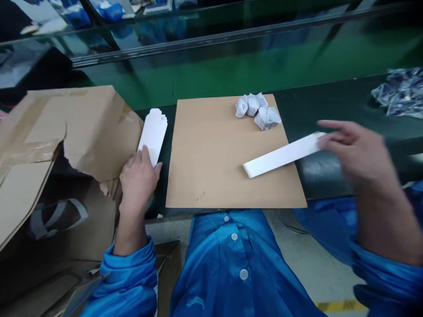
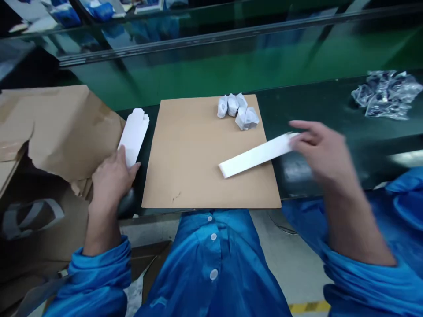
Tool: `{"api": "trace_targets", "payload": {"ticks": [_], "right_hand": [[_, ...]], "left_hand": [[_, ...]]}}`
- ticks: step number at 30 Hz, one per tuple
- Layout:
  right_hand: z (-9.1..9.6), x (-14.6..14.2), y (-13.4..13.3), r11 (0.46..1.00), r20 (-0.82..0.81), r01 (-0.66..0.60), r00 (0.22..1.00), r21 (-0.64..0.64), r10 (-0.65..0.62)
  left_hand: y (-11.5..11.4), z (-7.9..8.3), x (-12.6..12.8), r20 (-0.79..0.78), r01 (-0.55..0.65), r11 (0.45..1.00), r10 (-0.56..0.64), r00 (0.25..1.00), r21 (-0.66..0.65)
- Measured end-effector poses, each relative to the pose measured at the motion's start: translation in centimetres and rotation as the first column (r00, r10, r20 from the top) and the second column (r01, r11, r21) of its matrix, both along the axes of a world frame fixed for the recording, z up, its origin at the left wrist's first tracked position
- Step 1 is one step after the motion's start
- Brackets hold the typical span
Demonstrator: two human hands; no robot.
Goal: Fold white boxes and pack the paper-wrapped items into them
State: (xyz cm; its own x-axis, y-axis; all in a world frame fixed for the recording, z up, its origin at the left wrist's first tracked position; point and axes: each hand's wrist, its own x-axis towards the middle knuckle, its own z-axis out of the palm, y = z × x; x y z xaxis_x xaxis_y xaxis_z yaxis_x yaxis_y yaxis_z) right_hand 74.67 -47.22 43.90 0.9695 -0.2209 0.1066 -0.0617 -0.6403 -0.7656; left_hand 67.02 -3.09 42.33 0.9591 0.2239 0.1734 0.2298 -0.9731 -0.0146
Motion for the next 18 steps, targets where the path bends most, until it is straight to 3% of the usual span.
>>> {"api": "trace_targets", "payload": {"ticks": [1, 3, 4, 5, 6, 8, 9, 10, 11, 12, 13, 14, 16, 17, 18], "right_hand": [[0.4, 0.9, -2.1, 0.986, -0.007, 0.088, 0.996, -0.140, -0.090], [1.1, 1.9, -4.5, 0.877, 0.050, 0.233, 0.971, -0.419, -0.234], [1.2, 1.8, -4.4, 0.820, 0.120, 0.274, 0.961, -0.503, -0.248], [1.2, 1.4, -3.4, 0.804, 0.192, 0.278, 0.959, -0.526, -0.207], [1.1, 0.5, -1.5, 0.836, 0.244, 0.235, 0.962, -0.496, -0.125], [0.6, -2.1, 4.2, 0.965, 0.210, -0.115, 0.964, -0.234, 0.166], [0.2, -3.6, 7.7, 0.943, 0.127, -0.330, 0.935, -0.038, 0.332], [-0.3, -4.9, 11.2, 0.859, 0.045, -0.476, 0.878, 0.190, 0.477], [-0.8, -5.9, 14.4, 0.746, 0.023, -0.532, 0.820, 0.401, 0.572], [-1.3, -6.5, 17.2, 0.635, 0.024, -0.538, 0.773, 0.554, 0.634], [-1.8, -6.8, 19.3, 0.564, 0.043, -0.504, 0.769, 0.655, 0.638], [-2.1, -6.6, 20.5, 0.522, 0.056, -0.464, 0.783, 0.716, 0.619], [-2.2, -5.4, 20.4, 0.506, 0.060, -0.445, 0.792, 0.739, 0.608], [-2.0, -4.6, 19.1, 0.507, 0.056, -0.490, 0.755, 0.709, 0.653], [-1.5, -3.8, 17.5, 0.488, 0.042, -0.575, 0.673, 0.657, 0.738]], "left_hand": [[0.6, -0.3, 0.2, -0.054, -0.047, 0.999, 0.048, 0.997, 0.024], [1.1, -0.8, 0.4, -0.069, -0.107, 0.993, 0.111, 0.992, 0.048], [1.2, -1.1, 0.4, -0.031, -0.142, 0.989, 0.143, 0.989, 0.043], [1.2, -1.3, 0.4, 0.022, -0.179, 0.984, 0.178, 0.984, 0.023], [1.1, -1.5, 0.4, 0.081, -0.207, 0.978, 0.207, 0.975, -0.011], [0.4, -2.0, 0.0, 0.226, -0.197, 0.974, 0.218, 0.949, -0.110], [-0.3, -2.4, -0.3, 0.312, -0.153, 0.975, 0.197, 0.929, -0.159], [-1.4, -2.7, -0.9, 0.389, -0.094, 0.976, 0.164, 0.906, -0.195], [-2.8, -3.1, -1.6, 0.456, -0.015, 0.977, 0.113, 0.883, -0.213], [-4.5, -3.5, -2.5, 0.510, 0.078, 0.974, 0.043, 0.859, -0.215], [-6.3, -3.7, -3.5, 0.522, 0.158, 0.965, -0.028, 0.852, -0.207], [-8.0, -3.7, -4.7, 0.548, 0.315, 0.930, -0.166, 0.820, -0.189], [-10.6, -2.8, -6.8, 0.524, 0.553, 0.805, -0.383, 0.761, -0.216], [-11.2, -2.0, -7.5, 0.566, 0.590, 0.765, -0.374, 0.734, -0.259], [-11.3, -0.9, -8.0, 0.622, 0.577, 0.742, -0.282, 0.730, -0.342]]}}
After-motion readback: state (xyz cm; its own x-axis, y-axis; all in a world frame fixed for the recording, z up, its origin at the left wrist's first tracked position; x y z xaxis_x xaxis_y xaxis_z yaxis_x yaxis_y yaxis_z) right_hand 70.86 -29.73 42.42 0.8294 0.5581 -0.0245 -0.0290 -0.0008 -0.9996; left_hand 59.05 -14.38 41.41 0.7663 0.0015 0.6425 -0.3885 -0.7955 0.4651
